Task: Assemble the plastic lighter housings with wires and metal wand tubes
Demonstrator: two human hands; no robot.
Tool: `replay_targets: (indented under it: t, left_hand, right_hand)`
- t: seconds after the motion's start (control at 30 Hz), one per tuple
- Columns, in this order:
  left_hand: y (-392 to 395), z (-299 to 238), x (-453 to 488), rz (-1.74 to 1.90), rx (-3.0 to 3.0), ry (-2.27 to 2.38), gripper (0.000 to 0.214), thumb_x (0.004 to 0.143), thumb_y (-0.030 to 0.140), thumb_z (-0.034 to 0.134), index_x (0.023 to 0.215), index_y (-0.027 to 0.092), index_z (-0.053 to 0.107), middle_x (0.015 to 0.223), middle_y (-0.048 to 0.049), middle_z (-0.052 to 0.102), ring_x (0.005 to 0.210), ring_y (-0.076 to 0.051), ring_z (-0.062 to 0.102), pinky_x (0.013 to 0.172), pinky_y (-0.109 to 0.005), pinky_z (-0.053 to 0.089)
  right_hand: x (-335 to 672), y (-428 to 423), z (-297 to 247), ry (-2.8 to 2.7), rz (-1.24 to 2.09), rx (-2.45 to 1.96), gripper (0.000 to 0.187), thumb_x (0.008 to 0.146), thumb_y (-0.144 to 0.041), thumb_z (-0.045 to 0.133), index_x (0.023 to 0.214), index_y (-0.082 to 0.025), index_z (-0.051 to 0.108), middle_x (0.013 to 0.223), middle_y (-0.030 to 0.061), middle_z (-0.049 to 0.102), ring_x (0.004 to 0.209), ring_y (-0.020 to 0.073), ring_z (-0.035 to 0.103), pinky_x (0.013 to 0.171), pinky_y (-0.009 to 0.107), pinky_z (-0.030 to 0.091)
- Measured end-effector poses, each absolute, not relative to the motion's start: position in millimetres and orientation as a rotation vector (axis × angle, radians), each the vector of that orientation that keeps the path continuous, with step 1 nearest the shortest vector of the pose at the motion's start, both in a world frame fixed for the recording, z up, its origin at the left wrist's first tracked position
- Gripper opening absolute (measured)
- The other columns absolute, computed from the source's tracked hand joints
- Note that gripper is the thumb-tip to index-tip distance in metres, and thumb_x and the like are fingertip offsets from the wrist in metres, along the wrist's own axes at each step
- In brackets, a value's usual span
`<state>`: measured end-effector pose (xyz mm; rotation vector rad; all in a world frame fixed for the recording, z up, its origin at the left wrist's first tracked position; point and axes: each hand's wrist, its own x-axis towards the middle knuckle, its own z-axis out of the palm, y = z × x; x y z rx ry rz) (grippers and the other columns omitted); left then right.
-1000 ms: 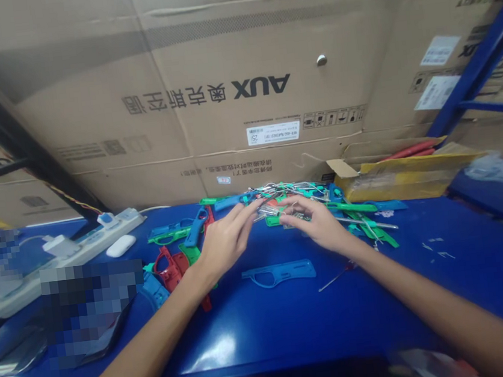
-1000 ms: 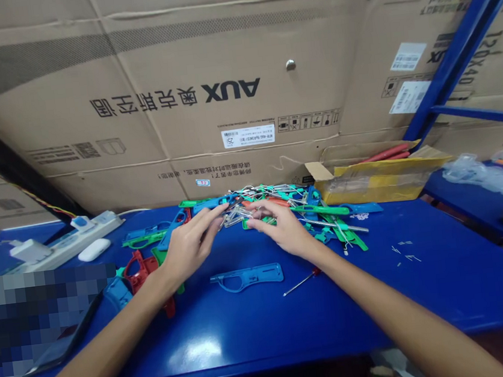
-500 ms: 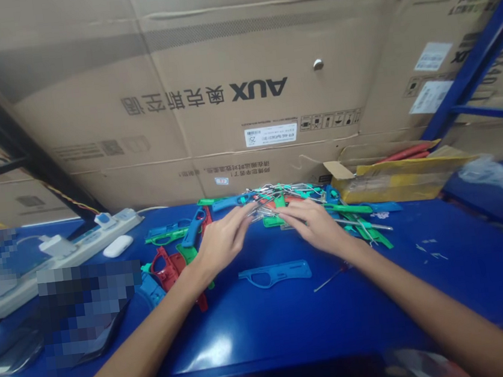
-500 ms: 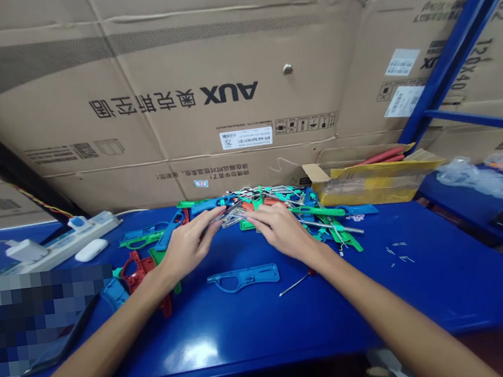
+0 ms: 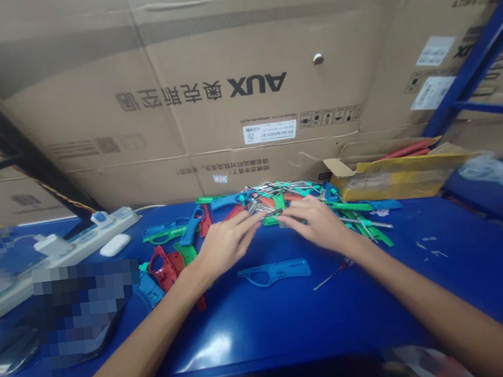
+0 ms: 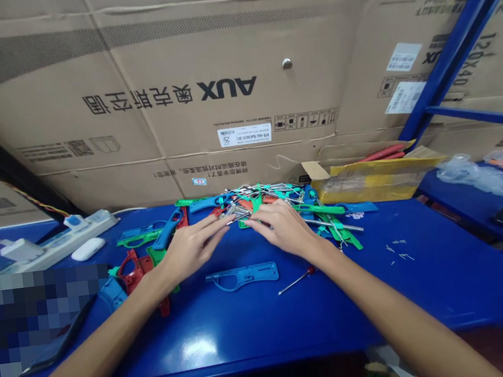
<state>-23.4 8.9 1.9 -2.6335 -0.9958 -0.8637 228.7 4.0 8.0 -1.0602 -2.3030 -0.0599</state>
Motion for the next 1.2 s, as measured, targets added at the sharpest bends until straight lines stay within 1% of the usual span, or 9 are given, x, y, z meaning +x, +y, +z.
replay_targets:
  t: [0.07, 0.17, 0.23, 0.33, 0.5, 0.63, 0.83, 1.03, 1.2]
  left_hand:
    - [8.7, 2.8, -23.8, -0.858, -2.652, -0.984, 0.036, 0.106, 0.03, 0.044, 0.139, 0.027, 0.059, 0.111, -0.0059, 0.073, 0.085, -0.016, 0.071, 0.065, -0.025, 0.056]
    - [9.0, 3.7, -24.5, -0.858, -2.662, -0.974, 0.037, 0.106, 0.03, 0.045, 0.14, 0.027, 0.058, 0.112, -0.0061, 0.072, 0.085, -0.016, 0.071, 0.068, -0.026, 0.057]
    - [9.6, 3.7, -25.2, -0.846, -2.667, -0.973, 0.037, 0.106, 0.031, 0.044, 0.14, 0.026, 0.058, 0.111, -0.0059, 0.072, 0.084, -0.016, 0.071, 0.068, -0.026, 0.057]
    - [11.3, 2.7, -26.7, -0.755, -2.679, -0.961, 0.037, 0.106, 0.031, 0.044, 0.139, 0.026, 0.059, 0.105, -0.0051, 0.072, 0.08, -0.016, 0.07, 0.062, -0.025, 0.055]
    - [13.6, 1.1, -28.7, -0.672, -2.663, -0.943, 0.037, 0.106, 0.03, 0.044, 0.14, 0.029, 0.058, 0.1, -0.0045, 0.072, 0.077, -0.015, 0.069, 0.057, -0.023, 0.05]
    - [13.7, 0.8, -28.4, -0.669, -2.693, -0.935, 0.037, 0.106, 0.03, 0.043, 0.139, 0.028, 0.059, 0.1, -0.0048, 0.072, 0.077, -0.015, 0.068, 0.058, -0.023, 0.05]
    - [13.8, 0.9, -28.4, -0.681, -2.696, -0.906, 0.037, 0.106, 0.03, 0.043, 0.14, 0.028, 0.057, 0.101, -0.0039, 0.072, 0.078, -0.015, 0.069, 0.059, -0.025, 0.051]
    - [14.7, 3.0, -31.5, -0.659, -2.741, -0.847, 0.034, 0.104, 0.028, 0.044, 0.133, 0.024, 0.062, 0.105, -0.0047, 0.074, 0.084, -0.017, 0.071, 0.064, -0.027, 0.054]
    - [15.0, 4.6, -32.7, -0.681, -2.77, -0.844, 0.033, 0.105, 0.028, 0.043, 0.13, 0.022, 0.064, 0.105, -0.0047, 0.075, 0.082, -0.018, 0.073, 0.064, -0.028, 0.055]
  right_hand:
    - [228.2, 3.9, 5.9, -2.286, -0.056, -1.062, 0.028, 0.103, -0.037, 0.049, 0.1, -0.026, 0.074, 0.096, 0.0026, 0.077, 0.088, 0.0209, 0.069, 0.081, 0.035, 0.041]
    - [228.2, 4.3, 3.0, -2.248, -0.015, -1.093, 0.024, 0.101, -0.039, 0.053, 0.101, -0.023, 0.071, 0.085, 0.0031, 0.075, 0.08, 0.0212, 0.067, 0.079, 0.034, 0.043]
    - [228.6, 4.6, 2.4, -2.222, 0.028, -1.117, 0.023, 0.1, -0.04, 0.055, 0.109, -0.023, 0.067, 0.08, 0.0025, 0.073, 0.077, 0.0211, 0.065, 0.077, 0.033, 0.044]
    - [229.2, 4.9, 3.9, -2.216, 0.054, -1.11, 0.028, 0.1, -0.038, 0.055, 0.123, -0.023, 0.062, 0.082, 0.0022, 0.073, 0.077, 0.021, 0.064, 0.077, 0.032, 0.045]
    - [229.6, 5.5, 6.5, -2.284, 0.006, -1.025, 0.02, 0.1, -0.034, 0.055, 0.11, -0.023, 0.069, 0.082, 0.0014, 0.074, 0.078, 0.0202, 0.067, 0.08, 0.034, 0.043]
    - [230.5, 6.3, 5.2, -2.315, -0.023, -1.028, 0.021, 0.1, -0.031, 0.054, 0.111, -0.023, 0.07, 0.079, 0.0014, 0.073, 0.075, 0.0204, 0.067, 0.078, 0.034, 0.042]
    - [231.9, 6.1, 5.4, -2.318, -0.064, -1.036, 0.021, 0.099, -0.03, 0.056, 0.111, -0.022, 0.072, 0.083, 0.0032, 0.076, 0.078, 0.0211, 0.068, 0.08, 0.036, 0.046]
    - [233.1, 4.9, 5.8, -2.369, -0.028, -0.912, 0.021, 0.1, -0.031, 0.057, 0.112, -0.021, 0.07, 0.108, 0.0072, 0.076, 0.098, 0.0227, 0.069, 0.088, 0.038, 0.051]
    - [233.2, 3.3, 5.5, -2.399, 0.038, -0.874, 0.022, 0.101, -0.031, 0.056, 0.116, -0.021, 0.068, 0.106, 0.0063, 0.075, 0.095, 0.0194, 0.071, 0.084, 0.033, 0.055]
